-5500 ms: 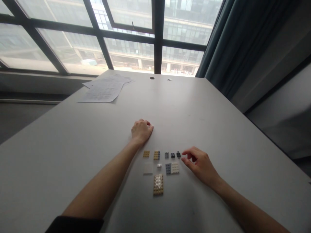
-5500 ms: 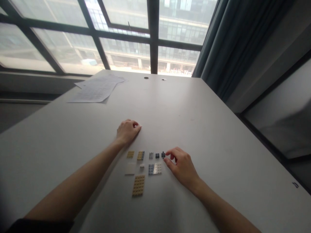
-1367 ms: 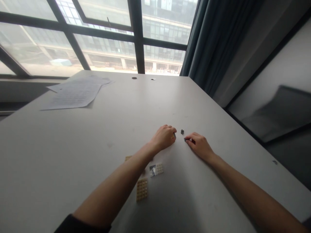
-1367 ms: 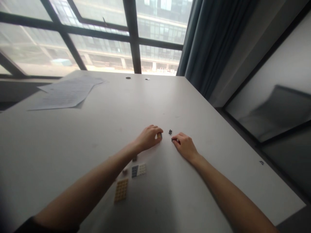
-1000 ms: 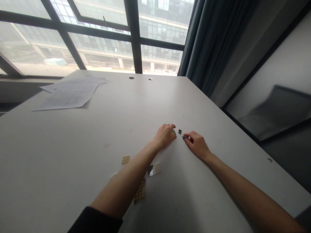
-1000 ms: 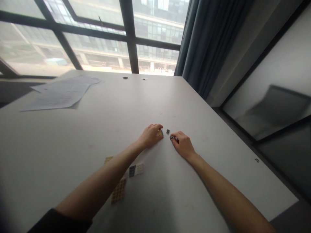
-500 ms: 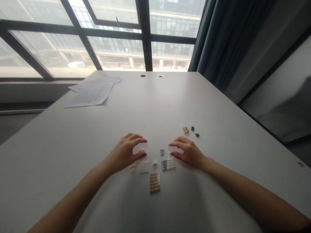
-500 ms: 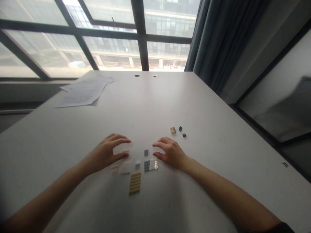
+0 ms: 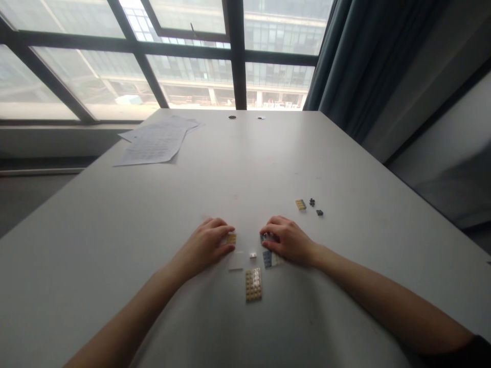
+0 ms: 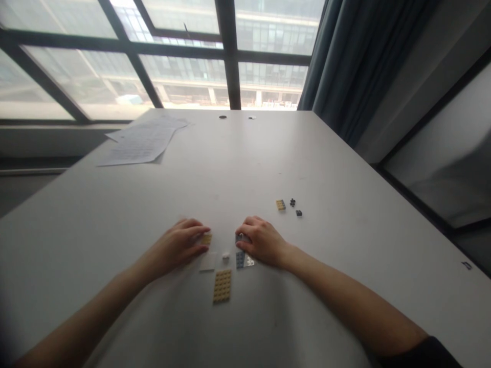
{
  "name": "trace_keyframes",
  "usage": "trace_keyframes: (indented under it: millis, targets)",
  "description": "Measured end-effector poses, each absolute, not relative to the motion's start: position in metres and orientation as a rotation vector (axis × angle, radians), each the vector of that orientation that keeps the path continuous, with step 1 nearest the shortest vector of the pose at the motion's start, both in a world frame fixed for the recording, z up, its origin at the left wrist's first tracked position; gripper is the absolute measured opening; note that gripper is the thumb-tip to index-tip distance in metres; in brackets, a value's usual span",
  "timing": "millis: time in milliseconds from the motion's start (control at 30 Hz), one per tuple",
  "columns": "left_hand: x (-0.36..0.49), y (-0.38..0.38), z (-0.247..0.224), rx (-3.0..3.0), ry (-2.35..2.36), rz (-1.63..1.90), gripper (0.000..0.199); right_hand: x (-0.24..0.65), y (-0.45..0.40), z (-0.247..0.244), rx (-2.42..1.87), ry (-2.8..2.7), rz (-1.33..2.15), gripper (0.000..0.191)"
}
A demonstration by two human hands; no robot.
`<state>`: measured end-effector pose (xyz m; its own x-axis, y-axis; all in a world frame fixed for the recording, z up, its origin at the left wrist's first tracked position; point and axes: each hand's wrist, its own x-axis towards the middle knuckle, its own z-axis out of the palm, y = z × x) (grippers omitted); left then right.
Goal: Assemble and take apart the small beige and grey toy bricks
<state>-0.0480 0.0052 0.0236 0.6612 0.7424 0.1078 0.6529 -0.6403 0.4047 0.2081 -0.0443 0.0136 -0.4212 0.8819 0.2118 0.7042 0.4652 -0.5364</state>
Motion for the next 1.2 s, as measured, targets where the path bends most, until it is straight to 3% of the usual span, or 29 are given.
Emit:
trace_keyframes:
  millis: [400,800,1200]
  targets:
    - [-0.021,0.016,0.021,2.584,1.06,0.4,0.017,0.244,-0.053,0.012,-1.369,-2.238,0.451,0.015]
    - [0.114,0.026,0.019,2.621,0.841,0.442,0.01,0.351,-0.089,0.009,-1.686,-1.95,0.361,0.016]
    - [0.162,0.01,0.015,2.623,0.829,0.467,0.012,0.353,-0.081,0.006,-1.647,-1.943,0.35,0.015]
